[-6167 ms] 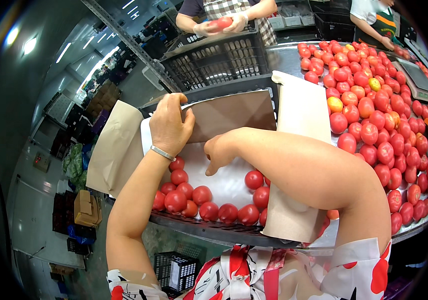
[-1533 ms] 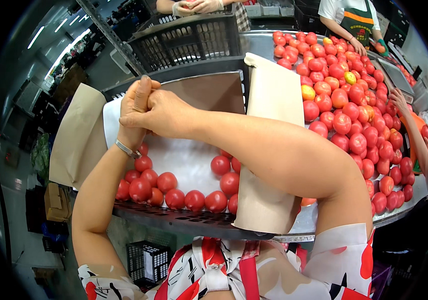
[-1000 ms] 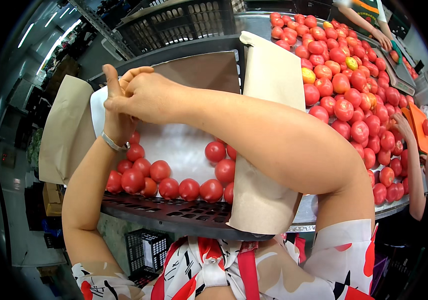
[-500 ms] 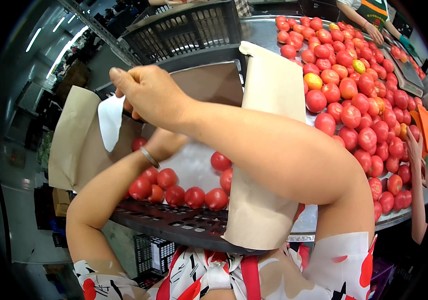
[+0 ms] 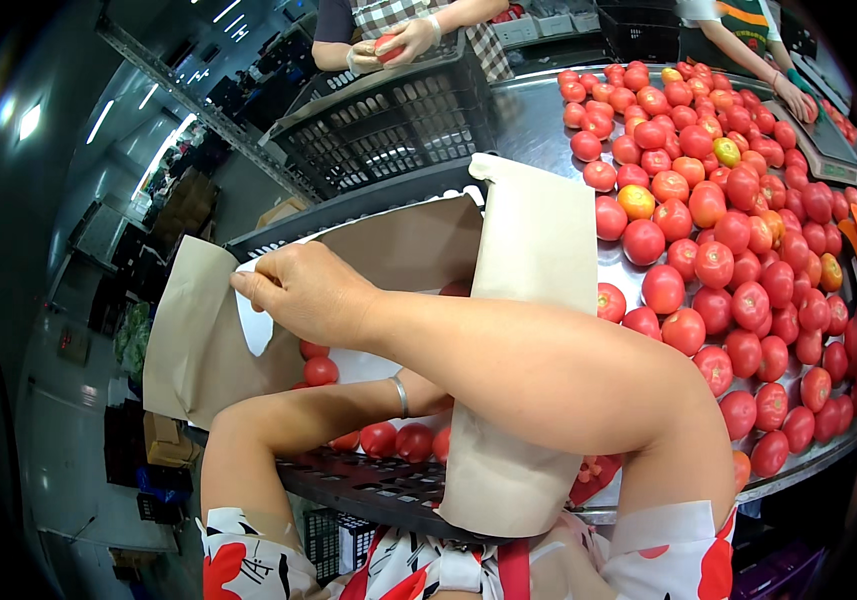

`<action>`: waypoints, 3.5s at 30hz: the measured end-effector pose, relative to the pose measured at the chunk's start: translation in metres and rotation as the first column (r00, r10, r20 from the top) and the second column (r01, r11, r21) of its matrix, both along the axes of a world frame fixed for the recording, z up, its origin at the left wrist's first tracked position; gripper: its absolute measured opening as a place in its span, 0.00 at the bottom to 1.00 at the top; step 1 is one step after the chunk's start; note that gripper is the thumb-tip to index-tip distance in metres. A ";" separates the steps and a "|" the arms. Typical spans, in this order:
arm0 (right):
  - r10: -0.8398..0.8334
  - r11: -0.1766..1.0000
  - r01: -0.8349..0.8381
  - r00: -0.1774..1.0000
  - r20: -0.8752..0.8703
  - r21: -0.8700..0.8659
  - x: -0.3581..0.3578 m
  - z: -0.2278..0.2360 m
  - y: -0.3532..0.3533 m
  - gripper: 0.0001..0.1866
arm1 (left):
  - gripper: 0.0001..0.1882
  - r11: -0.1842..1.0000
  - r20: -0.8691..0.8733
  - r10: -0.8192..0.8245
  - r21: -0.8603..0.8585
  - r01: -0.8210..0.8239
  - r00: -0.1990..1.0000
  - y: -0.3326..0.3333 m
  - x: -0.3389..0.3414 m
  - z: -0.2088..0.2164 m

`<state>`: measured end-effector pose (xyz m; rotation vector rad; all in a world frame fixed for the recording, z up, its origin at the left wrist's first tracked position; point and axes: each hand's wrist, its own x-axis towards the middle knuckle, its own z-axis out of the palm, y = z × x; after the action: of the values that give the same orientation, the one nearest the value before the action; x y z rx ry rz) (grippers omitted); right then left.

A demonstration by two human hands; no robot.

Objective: The person sorts tomatoes from a pile on a metal table into a black crate lined with white paper. They pick up tomatoes by hand, check them for blemishes, remove small green stems, and place them into rows inside the crate.

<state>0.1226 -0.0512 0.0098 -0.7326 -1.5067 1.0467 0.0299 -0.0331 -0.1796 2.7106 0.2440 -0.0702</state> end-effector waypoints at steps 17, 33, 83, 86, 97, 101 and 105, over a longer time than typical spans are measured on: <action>0.287 0.777 -0.538 0.764 -0.577 -0.326 0.029 0.011 0.018 0.37 | 0.12 0.358 -0.098 0.725 -0.792 -0.494 0.682 0.014 -0.020 0.161; -0.056 0.997 0.053 0.996 -0.068 -0.050 0.028 -0.010 0.022 0.14 | 0.12 0.006 -0.105 0.915 -0.962 -0.273 0.389 0.025 -0.037 0.182; -0.309 0.910 0.046 0.737 0.601 0.411 0.040 -0.015 -0.023 0.33 | 0.36 0.089 -0.025 0.888 -0.971 -0.223 0.460 0.006 -0.019 0.188; -0.284 0.924 0.038 0.735 0.616 0.380 0.040 -0.012 -0.025 0.35 | 0.36 0.086 -0.042 0.904 -0.957 -0.278 0.424 -0.003 -0.017 0.195; -0.244 0.895 0.030 0.868 0.433 0.444 0.040 -0.014 -0.026 0.33 | 0.28 0.181 0.019 0.876 -0.940 -0.291 0.482 0.002 -0.027 0.190; -0.035 0.998 0.036 0.999 0.034 -0.042 0.040 0.001 -0.030 0.26 | 0.27 0.265 0.073 0.808 -0.931 -0.250 0.585 0.010 -0.031 0.180; 0.175 0.941 -0.276 0.891 -0.418 -0.194 0.059 0.003 -0.026 0.21 | 0.27 0.405 -0.018 0.701 -0.813 -0.419 0.713 0.019 -0.027 0.168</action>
<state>0.1813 -0.0776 0.0133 -0.4787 -1.1364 1.4865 0.0025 -0.0141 -0.0114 1.5846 0.8288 0.4029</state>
